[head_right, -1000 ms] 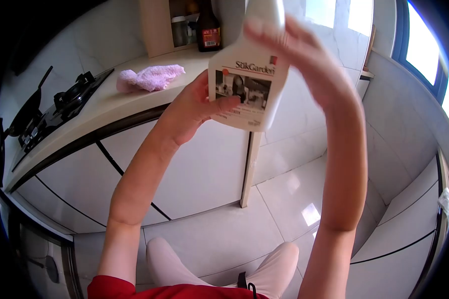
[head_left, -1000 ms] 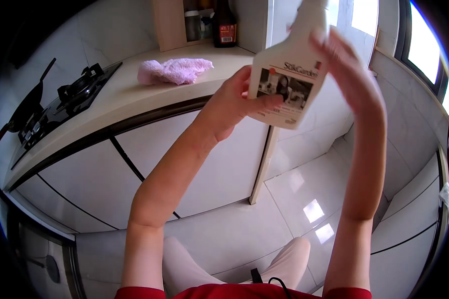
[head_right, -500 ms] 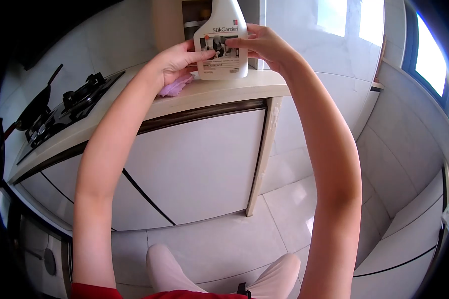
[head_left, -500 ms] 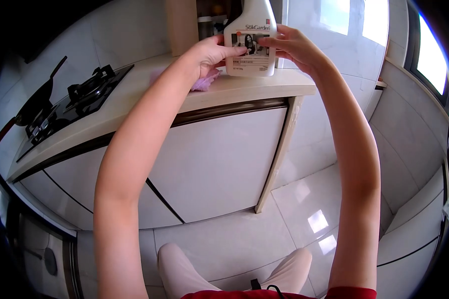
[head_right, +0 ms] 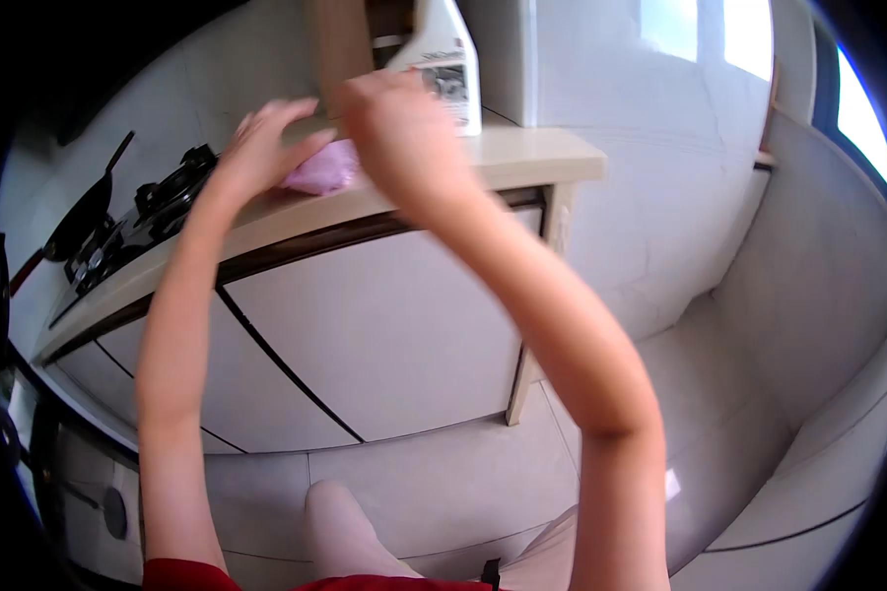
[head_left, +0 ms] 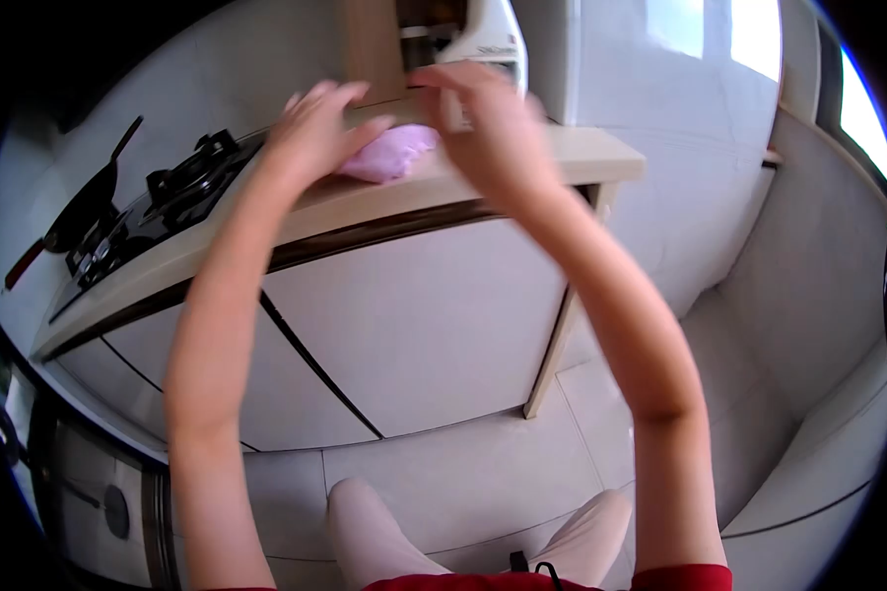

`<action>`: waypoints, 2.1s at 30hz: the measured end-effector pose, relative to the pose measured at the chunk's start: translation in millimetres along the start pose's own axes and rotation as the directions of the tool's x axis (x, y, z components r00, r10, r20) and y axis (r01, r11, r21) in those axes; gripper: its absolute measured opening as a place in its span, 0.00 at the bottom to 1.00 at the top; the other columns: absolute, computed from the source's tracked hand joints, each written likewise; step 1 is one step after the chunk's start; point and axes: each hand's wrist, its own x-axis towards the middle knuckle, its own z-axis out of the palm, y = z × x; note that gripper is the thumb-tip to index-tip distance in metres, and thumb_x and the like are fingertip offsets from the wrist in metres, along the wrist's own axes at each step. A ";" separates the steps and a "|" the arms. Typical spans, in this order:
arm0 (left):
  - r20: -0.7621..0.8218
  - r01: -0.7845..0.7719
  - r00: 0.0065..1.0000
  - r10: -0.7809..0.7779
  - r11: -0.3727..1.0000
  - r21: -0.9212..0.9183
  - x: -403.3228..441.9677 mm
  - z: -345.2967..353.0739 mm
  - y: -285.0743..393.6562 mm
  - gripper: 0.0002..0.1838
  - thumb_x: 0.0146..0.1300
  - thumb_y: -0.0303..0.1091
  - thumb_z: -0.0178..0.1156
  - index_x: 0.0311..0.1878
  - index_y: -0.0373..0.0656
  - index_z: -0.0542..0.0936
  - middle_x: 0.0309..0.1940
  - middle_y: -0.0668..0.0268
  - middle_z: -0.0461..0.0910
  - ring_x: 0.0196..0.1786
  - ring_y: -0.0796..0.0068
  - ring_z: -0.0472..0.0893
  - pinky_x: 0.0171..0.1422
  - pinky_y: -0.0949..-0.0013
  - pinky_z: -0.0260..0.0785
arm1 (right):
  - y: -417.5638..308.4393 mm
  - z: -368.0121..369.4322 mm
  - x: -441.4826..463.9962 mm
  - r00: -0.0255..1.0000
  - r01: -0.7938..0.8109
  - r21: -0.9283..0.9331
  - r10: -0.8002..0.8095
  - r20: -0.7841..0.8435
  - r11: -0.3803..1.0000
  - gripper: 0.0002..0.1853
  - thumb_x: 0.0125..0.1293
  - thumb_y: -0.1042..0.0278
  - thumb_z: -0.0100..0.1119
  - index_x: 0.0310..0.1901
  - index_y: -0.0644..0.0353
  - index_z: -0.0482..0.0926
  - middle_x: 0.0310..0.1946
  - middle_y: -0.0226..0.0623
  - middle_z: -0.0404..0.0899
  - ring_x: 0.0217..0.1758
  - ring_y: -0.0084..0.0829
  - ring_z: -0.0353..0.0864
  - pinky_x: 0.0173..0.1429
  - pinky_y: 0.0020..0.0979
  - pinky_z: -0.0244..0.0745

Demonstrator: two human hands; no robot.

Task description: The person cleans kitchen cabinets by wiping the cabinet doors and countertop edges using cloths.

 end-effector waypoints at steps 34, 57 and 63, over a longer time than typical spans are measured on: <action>-0.151 -0.659 0.746 0.648 0.751 -0.037 -89.2 219.2 211.3 0.16 0.57 0.25 0.56 0.50 0.35 0.79 0.54 0.63 0.74 0.61 0.63 0.71 0.66 0.63 0.67 | 86.9 -19.6 -278.2 0.761 -0.585 -0.116 0.494 -0.421 0.803 0.16 0.56 0.81 0.64 0.48 0.62 0.81 0.47 0.41 0.77 0.45 0.41 0.79 0.48 0.36 0.78; -0.065 -0.626 0.780 0.623 0.779 -0.038 -148.1 265.4 227.1 0.18 0.58 0.26 0.56 0.53 0.35 0.77 0.57 0.61 0.74 0.64 0.65 0.71 0.67 0.64 0.67 | 87.9 -4.0 -350.5 0.717 -0.635 -0.081 0.547 -0.432 0.768 0.14 0.54 0.80 0.63 0.44 0.63 0.81 0.44 0.44 0.78 0.45 0.44 0.79 0.48 0.38 0.77; -0.027 -0.632 0.772 0.635 0.762 -0.141 -177.4 286.1 230.6 0.20 0.58 0.26 0.56 0.55 0.37 0.77 0.56 0.60 0.75 0.62 0.63 0.73 0.66 0.62 0.68 | 74.2 -7.6 -384.2 0.659 -0.731 -0.028 0.694 -0.290 0.682 0.14 0.55 0.79 0.63 0.45 0.63 0.80 0.43 0.43 0.77 0.44 0.45 0.80 0.47 0.39 0.77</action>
